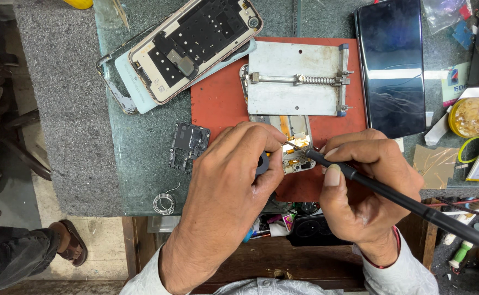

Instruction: The person uses a soldering iron and tweezers to work on a disassembled smartphone motherboard. They apply solder to small components, reposition the phone, and handle a ribbon cable and other parts on the workbench.

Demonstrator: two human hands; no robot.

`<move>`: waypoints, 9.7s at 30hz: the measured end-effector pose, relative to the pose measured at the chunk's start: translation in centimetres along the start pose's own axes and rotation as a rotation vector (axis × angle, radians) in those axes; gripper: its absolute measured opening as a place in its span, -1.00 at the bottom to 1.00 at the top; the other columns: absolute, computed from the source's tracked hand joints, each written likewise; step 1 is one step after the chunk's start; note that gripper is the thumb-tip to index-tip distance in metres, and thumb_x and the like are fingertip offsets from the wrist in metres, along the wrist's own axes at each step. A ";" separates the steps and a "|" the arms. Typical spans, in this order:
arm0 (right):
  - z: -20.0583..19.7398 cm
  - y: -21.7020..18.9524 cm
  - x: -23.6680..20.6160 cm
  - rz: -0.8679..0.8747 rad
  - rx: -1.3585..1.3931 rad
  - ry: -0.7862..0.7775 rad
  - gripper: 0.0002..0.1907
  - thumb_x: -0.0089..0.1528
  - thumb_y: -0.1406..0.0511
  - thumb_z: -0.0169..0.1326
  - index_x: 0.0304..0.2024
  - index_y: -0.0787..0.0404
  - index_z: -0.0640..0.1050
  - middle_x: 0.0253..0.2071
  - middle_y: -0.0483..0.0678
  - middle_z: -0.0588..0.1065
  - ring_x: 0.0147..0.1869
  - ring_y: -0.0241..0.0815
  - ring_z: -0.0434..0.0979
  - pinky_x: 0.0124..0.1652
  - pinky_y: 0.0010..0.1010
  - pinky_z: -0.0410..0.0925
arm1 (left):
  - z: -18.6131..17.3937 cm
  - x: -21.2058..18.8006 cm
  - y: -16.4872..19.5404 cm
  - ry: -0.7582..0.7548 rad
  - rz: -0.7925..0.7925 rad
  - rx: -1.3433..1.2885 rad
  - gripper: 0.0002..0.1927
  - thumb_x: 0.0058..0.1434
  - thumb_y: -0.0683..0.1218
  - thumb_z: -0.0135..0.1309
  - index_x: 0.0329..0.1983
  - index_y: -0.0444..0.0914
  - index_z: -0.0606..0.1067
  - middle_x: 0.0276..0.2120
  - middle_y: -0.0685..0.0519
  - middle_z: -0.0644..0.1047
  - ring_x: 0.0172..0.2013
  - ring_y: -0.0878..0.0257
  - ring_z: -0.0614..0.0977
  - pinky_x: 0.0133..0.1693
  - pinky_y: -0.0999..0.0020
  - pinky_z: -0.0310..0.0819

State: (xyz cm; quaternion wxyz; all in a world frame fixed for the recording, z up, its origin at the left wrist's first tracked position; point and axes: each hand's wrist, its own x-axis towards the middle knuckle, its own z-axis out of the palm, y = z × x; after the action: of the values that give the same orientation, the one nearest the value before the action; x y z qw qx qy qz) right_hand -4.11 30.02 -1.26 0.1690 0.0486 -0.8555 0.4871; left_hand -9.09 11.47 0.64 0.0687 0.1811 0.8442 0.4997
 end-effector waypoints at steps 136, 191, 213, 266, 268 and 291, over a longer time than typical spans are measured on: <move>-10.6 2.6 1.8 0.019 -0.821 -0.131 -0.84 0.15 0.40 0.34 -0.24 0.27 0.62 -0.17 0.10 0.49 0.00 0.18 0.39 -0.03 -0.10 0.28 | 3.5 -7.6 -0.6 0.322 0.232 0.201 -0.71 0.16 -0.28 0.28 -0.06 -0.31 0.54 -0.14 0.00 0.53 -0.11 0.03 0.53 -0.09 0.15 0.46; 2.0 -2.4 -4.5 -0.124 -0.239 0.001 -0.75 0.24 0.52 0.32 -0.04 0.29 0.63 -0.20 -0.03 0.58 -0.18 -0.21 0.57 -0.23 -0.48 0.40 | 1.7 -7.1 -0.2 0.158 0.104 0.183 -0.58 0.06 -0.29 0.29 -0.01 -0.33 0.47 -0.13 -0.06 0.44 -0.11 -0.02 0.49 -0.10 0.09 0.44; 2.3 -2.0 -4.5 -0.206 -0.338 -0.038 -0.75 0.16 0.52 0.35 -0.14 0.27 0.63 -0.32 -0.06 0.52 -0.28 -0.15 0.45 -0.26 -0.35 0.27 | 1.6 -7.0 -0.4 0.178 0.113 0.117 -0.69 0.16 -0.30 0.22 -0.03 -0.33 0.46 -0.14 -0.07 0.45 -0.13 -0.02 0.51 -0.12 0.10 0.45; 3.2 -3.4 -5.2 -0.005 -0.200 0.089 -0.86 0.32 0.49 0.25 -0.07 0.32 0.60 -0.22 -0.04 0.53 -0.26 -0.34 0.54 -0.25 -0.55 0.41 | 1.5 -7.2 -1.3 0.246 0.143 0.060 -0.76 0.18 -0.26 0.24 -0.10 -0.31 0.50 -0.18 -0.02 0.49 -0.16 0.01 0.54 -0.12 0.14 0.47; 2.6 -3.2 -5.7 0.056 -0.145 0.146 -0.88 0.36 0.48 0.23 -0.05 0.33 0.59 -0.18 -0.05 0.53 -0.25 -0.39 0.54 -0.26 -0.61 0.40 | 1.5 -7.3 -1.3 0.268 0.137 0.060 -0.78 0.20 -0.25 0.25 -0.10 -0.30 0.52 -0.18 -0.01 0.49 -0.15 0.02 0.56 -0.10 0.15 0.48; -6.3 0.3 -3.5 -0.127 -0.535 0.283 -0.82 0.43 0.57 0.10 0.05 0.33 0.58 0.03 0.09 0.52 0.01 -0.04 0.54 -0.14 -0.41 0.42 | -2.1 -1.8 -2.1 0.283 0.231 0.336 -0.54 0.29 -0.31 0.16 0.26 -0.32 0.46 0.07 -0.07 0.51 0.08 -0.04 0.52 0.13 0.11 0.43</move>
State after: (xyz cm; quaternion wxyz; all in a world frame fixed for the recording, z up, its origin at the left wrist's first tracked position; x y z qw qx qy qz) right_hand 0.60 35.30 0.25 0.3232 -0.0123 -0.9167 0.2348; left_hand -8.54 8.18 -0.29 -0.1389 0.2132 0.8905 0.3772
